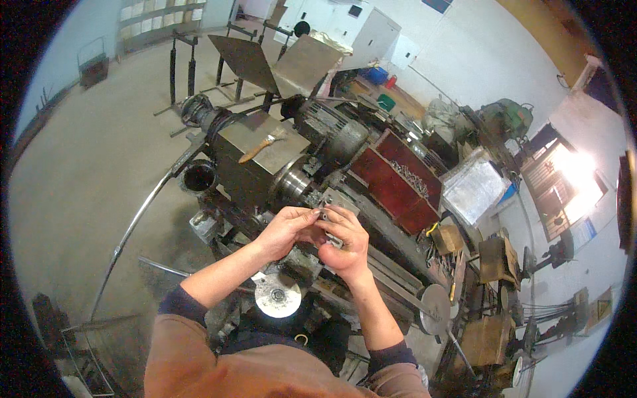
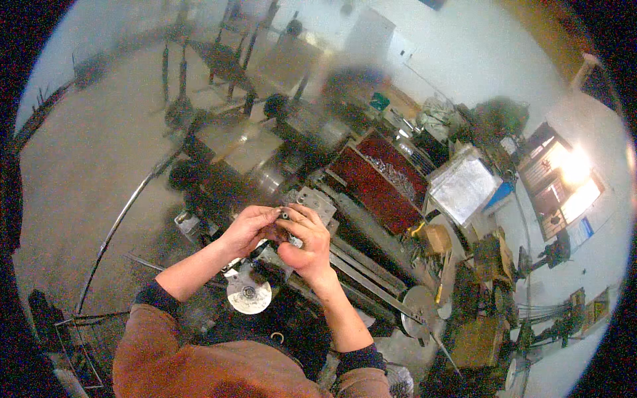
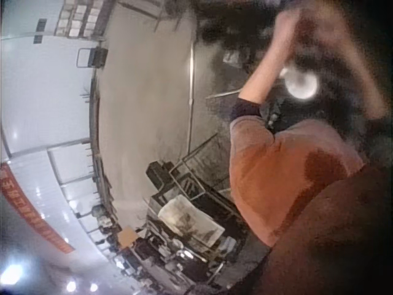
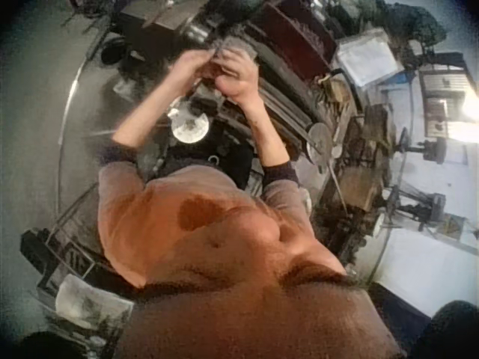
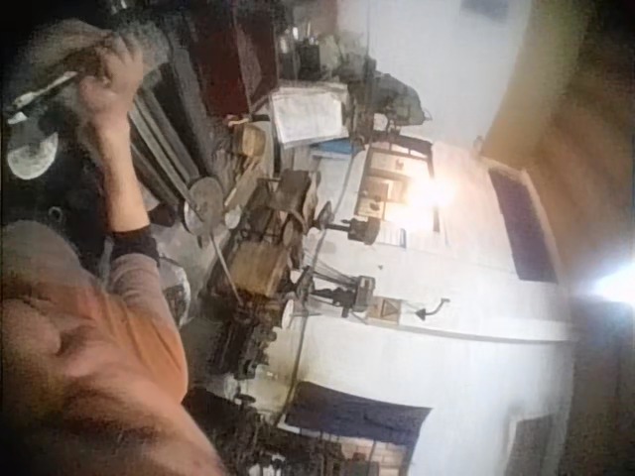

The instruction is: The person operates a metal lathe in a workshop, repeatedly loading small cylindrical metal parts into the chuck, engaging the machine, and removing the finished pieces. The person places the processed parts into a perforated metal basket on the floor.

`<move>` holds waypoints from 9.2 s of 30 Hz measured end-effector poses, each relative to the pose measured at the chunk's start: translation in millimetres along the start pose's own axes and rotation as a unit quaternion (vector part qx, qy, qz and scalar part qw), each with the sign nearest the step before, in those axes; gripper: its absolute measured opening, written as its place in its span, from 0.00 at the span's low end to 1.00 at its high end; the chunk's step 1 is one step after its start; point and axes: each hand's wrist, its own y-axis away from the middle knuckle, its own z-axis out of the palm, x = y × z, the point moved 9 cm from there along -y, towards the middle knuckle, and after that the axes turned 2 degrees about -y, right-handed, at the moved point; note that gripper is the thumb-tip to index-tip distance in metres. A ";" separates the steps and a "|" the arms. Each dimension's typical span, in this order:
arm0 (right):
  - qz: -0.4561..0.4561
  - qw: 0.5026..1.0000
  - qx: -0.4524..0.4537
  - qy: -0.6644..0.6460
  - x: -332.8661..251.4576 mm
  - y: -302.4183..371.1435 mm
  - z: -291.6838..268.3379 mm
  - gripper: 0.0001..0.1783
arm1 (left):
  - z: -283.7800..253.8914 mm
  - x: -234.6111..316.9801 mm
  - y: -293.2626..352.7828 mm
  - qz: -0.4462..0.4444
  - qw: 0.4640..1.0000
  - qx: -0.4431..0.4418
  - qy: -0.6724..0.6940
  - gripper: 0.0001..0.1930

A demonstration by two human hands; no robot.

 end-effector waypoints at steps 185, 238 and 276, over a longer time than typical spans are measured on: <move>0.733 0.442 -0.035 0.515 16.7 635.9 -329.1 0.21 | -329.7 46.5 87.2 0.031 0.676 0.616 -0.403 0.18; 0.140 0.970 -0.183 0.080 76.9 -14.6 -16.6 0.21 | -295.4 206.5 179.4 0.058 0.503 0.362 -0.783 0.14; 0.271 0.873 -0.341 0.219 162.6 -39.6 106.6 0.18 | -321.8 228.1 283.3 -0.135 0.306 0.545 -0.769 0.28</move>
